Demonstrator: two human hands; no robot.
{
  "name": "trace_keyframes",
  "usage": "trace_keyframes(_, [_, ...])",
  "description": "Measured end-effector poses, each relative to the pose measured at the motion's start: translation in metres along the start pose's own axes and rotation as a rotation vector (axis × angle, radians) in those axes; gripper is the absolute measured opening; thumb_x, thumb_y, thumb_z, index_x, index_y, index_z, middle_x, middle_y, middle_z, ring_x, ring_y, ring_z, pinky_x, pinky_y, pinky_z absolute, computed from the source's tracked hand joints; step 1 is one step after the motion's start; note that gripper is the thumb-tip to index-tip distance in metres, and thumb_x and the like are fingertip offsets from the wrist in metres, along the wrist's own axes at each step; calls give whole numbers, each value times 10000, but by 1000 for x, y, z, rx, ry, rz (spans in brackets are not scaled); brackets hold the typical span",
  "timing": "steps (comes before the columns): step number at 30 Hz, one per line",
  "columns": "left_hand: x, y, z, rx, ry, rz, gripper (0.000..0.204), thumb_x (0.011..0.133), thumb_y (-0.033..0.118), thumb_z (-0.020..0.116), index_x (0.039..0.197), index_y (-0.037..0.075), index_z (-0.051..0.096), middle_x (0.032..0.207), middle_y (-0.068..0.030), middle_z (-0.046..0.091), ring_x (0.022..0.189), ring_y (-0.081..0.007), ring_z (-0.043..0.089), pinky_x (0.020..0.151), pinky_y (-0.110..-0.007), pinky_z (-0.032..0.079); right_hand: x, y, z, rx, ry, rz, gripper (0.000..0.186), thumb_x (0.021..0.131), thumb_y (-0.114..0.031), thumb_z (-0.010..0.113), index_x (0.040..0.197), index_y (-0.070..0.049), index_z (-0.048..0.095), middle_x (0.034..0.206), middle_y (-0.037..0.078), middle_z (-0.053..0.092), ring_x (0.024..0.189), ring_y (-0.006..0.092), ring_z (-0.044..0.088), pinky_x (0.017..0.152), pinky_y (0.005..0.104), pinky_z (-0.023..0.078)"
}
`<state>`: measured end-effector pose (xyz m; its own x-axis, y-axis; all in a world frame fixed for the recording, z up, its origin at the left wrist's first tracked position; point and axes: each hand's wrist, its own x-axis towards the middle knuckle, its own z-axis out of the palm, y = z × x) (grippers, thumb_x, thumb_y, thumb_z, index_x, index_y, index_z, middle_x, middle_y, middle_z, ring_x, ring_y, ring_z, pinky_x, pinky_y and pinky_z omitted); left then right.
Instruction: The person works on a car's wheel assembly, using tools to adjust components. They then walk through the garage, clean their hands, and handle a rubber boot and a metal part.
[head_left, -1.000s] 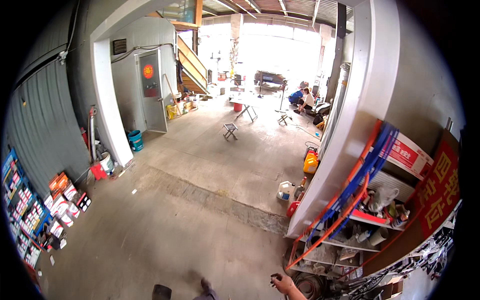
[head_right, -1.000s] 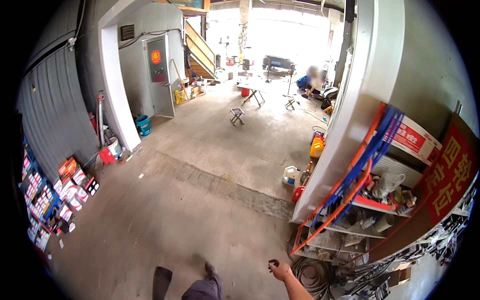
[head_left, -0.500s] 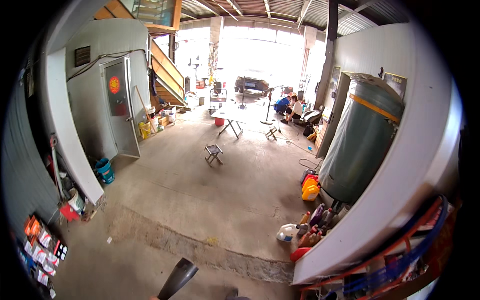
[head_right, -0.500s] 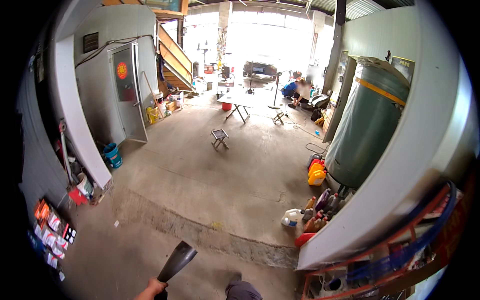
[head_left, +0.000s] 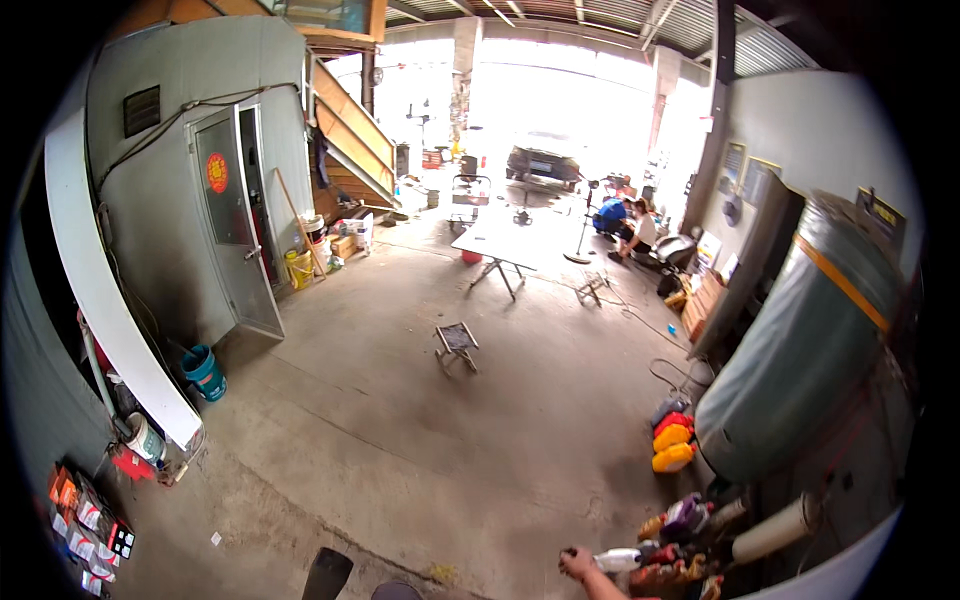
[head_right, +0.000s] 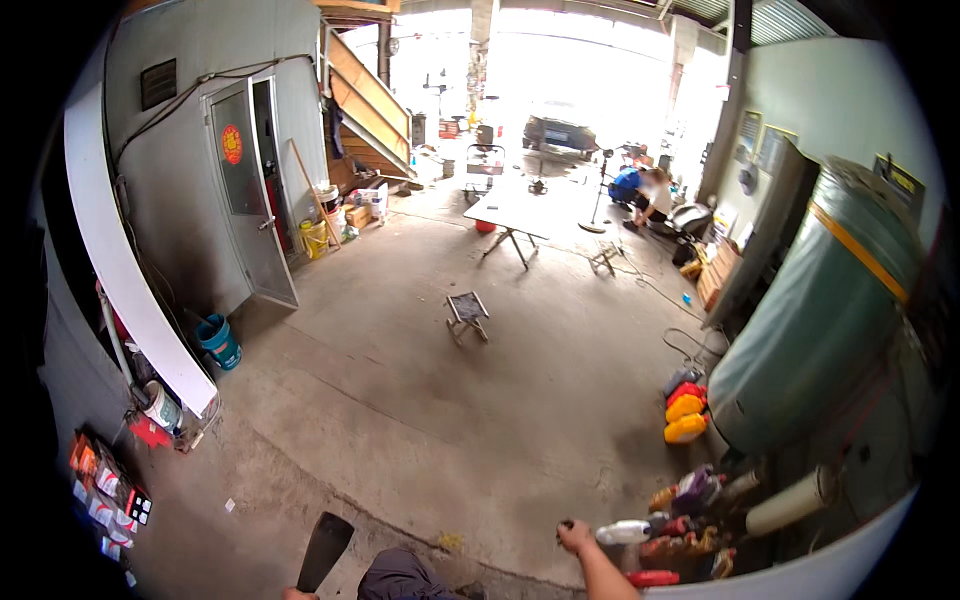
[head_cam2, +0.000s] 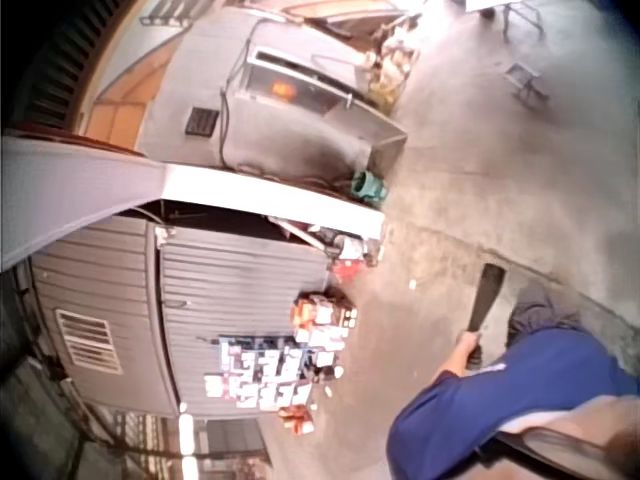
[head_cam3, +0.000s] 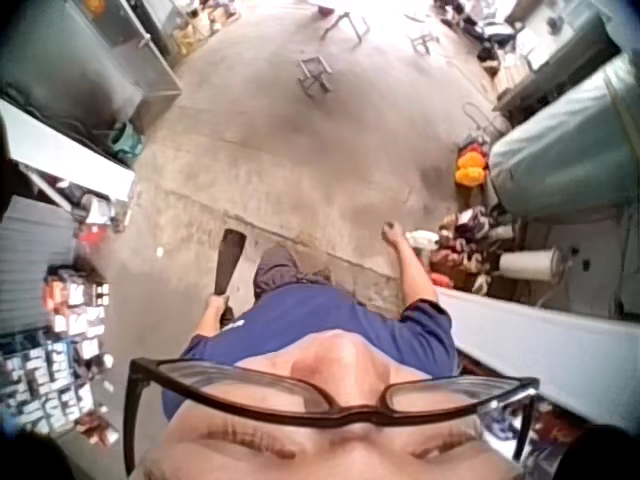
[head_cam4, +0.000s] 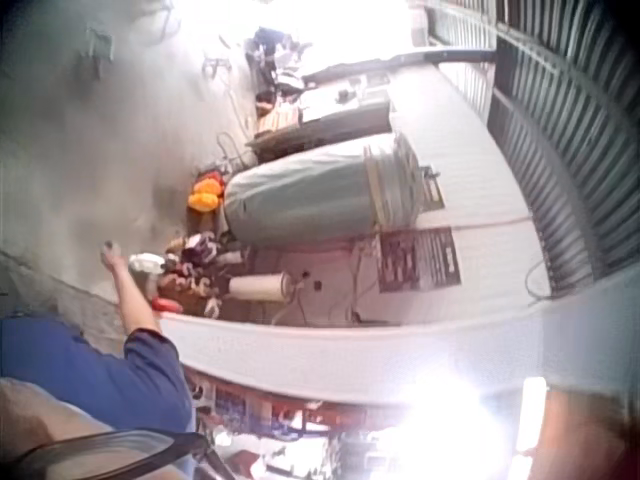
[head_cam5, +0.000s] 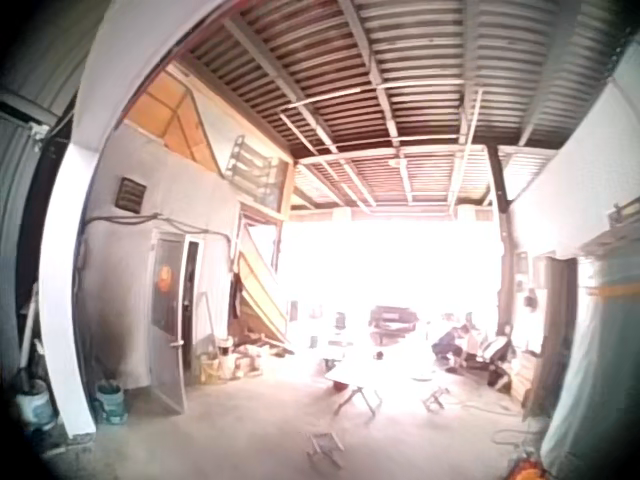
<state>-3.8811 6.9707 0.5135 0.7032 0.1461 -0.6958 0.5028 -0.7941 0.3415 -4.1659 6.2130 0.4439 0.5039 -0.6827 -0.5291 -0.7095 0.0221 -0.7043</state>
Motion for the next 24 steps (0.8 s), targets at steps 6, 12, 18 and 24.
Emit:
trace_keyframes(6, [131,169,-28,-13,34,-27,341,846,238,749,1019,-56,760,769,-117,721,678,-263,711,638,-454,563,182,-308,-29,176,135,-145,293,1008,-193,650,1214,7,706,923,135,768,739,214,731,640,348,579])
trace_keyframes(12, [330,448,-57,55,146,-88,522,658,313,936,1016,-37,787,980,-182,797,929,-300,772,857,-403,590,317,-330,61,-311,-134,290,398,888,-382,737,1066,-27,770,961,100,776,853,195,741,721,368,577])
trace_keyframes(18, [494,778,-132,-59,74,332,440,680,252,915,993,-23,777,865,-148,781,769,-254,745,749,-387,586,348,-388,142,-128,-444,546,252,1032,-253,635,987,-20,720,869,229,744,670,310,719,522,490,560])
trace_keyframes(24, [669,983,-179,-39,-27,86,440,672,239,919,987,-31,774,860,-147,780,767,-255,743,754,-386,590,591,-549,178,-30,-359,687,229,1033,-240,627,1020,-32,722,855,231,737,641,316,714,507,487,571])
